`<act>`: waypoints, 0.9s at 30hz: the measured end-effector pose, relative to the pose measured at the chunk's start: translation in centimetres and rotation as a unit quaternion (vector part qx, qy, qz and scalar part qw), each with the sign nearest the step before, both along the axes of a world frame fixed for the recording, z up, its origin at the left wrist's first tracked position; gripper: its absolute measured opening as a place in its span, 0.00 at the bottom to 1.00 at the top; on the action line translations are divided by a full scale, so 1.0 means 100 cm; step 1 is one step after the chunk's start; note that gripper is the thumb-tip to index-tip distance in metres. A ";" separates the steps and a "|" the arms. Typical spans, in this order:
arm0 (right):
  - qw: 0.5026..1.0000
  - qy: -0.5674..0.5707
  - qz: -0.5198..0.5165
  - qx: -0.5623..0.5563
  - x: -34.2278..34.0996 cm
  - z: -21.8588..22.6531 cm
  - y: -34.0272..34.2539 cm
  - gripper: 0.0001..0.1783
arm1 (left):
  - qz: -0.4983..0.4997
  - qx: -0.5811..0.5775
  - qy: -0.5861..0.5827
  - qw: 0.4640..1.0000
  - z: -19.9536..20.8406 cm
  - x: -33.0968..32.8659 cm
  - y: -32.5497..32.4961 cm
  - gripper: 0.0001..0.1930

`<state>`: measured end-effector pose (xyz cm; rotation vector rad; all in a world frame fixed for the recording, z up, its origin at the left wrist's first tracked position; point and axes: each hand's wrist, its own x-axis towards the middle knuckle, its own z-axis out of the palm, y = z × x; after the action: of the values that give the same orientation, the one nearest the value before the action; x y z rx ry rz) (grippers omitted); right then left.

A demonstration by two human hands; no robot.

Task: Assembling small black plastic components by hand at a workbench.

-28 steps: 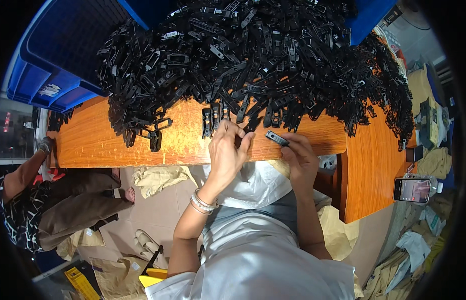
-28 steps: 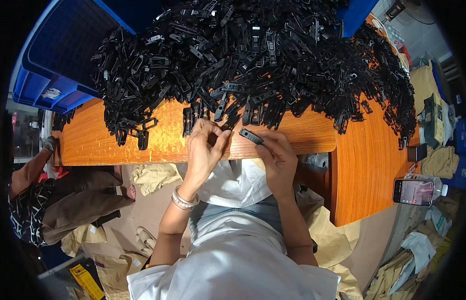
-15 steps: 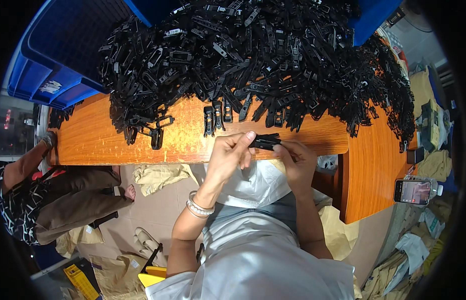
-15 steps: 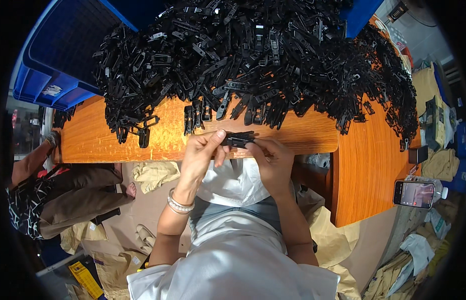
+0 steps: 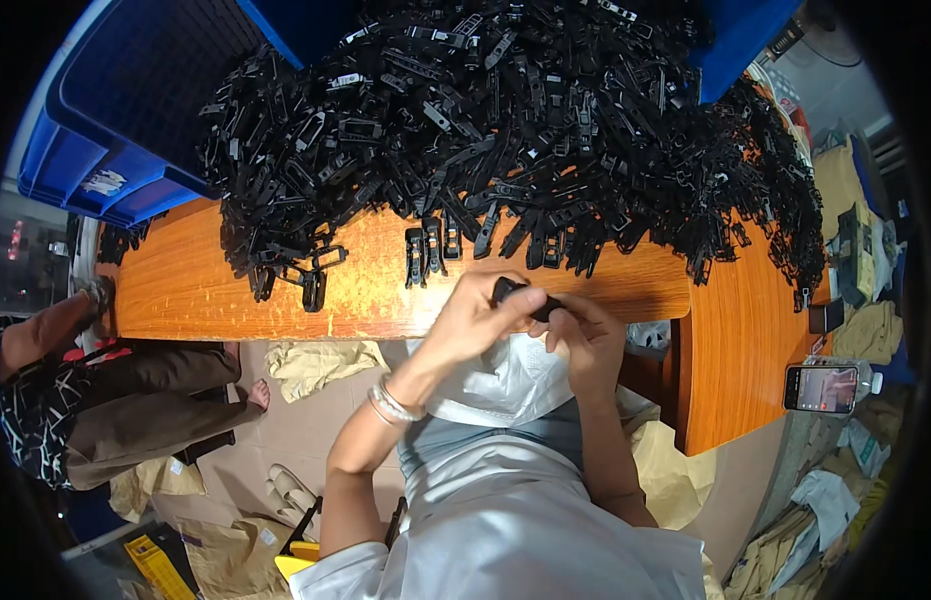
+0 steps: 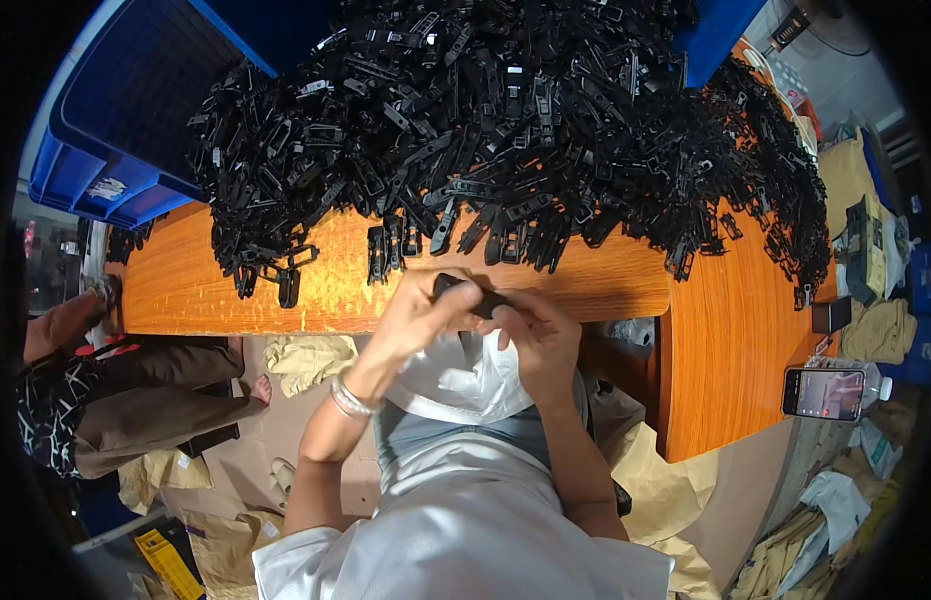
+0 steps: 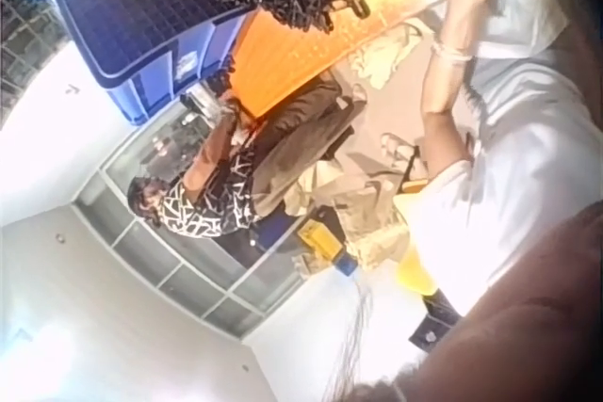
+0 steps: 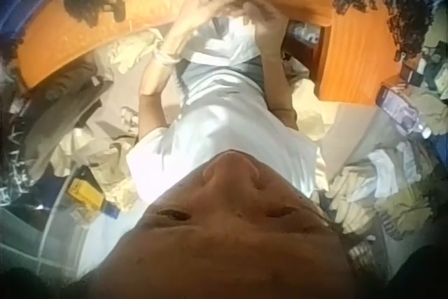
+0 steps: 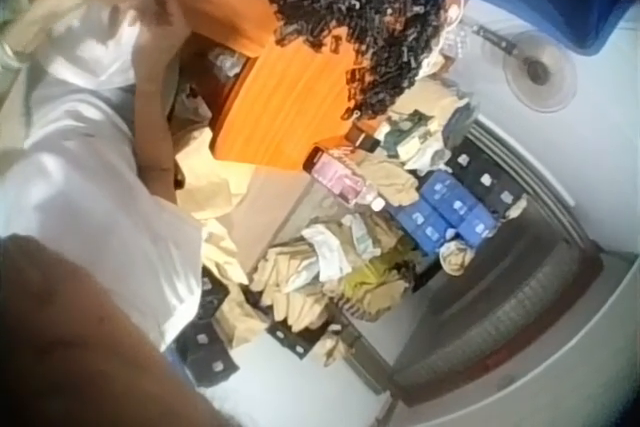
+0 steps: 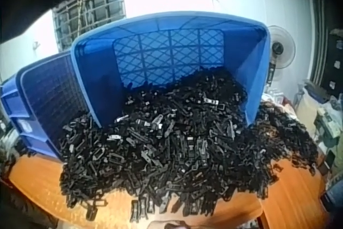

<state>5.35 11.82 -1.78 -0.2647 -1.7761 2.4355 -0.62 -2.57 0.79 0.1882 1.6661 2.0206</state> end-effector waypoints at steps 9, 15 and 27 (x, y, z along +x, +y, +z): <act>0.998 -0.004 -0.059 0.001 -0.003 -0.013 0.010 0.10 | 0.133 -0.425 0.496 0.746 0.009 -0.121 0.047 0.11; 0.998 -0.020 -0.059 0.005 -0.004 -0.011 0.012 0.10 | 0.117 -0.469 0.474 0.736 0.004 -0.121 0.060 0.14; 0.999 -0.005 -0.043 0.003 -0.010 -0.011 0.009 0.10 | 0.095 -0.482 0.476 0.729 -0.002 -0.127 0.056 0.08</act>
<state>4.39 12.71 -2.90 -0.3464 -1.7380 2.3745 -13.33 3.01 0.62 0.7747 3.2382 0.8249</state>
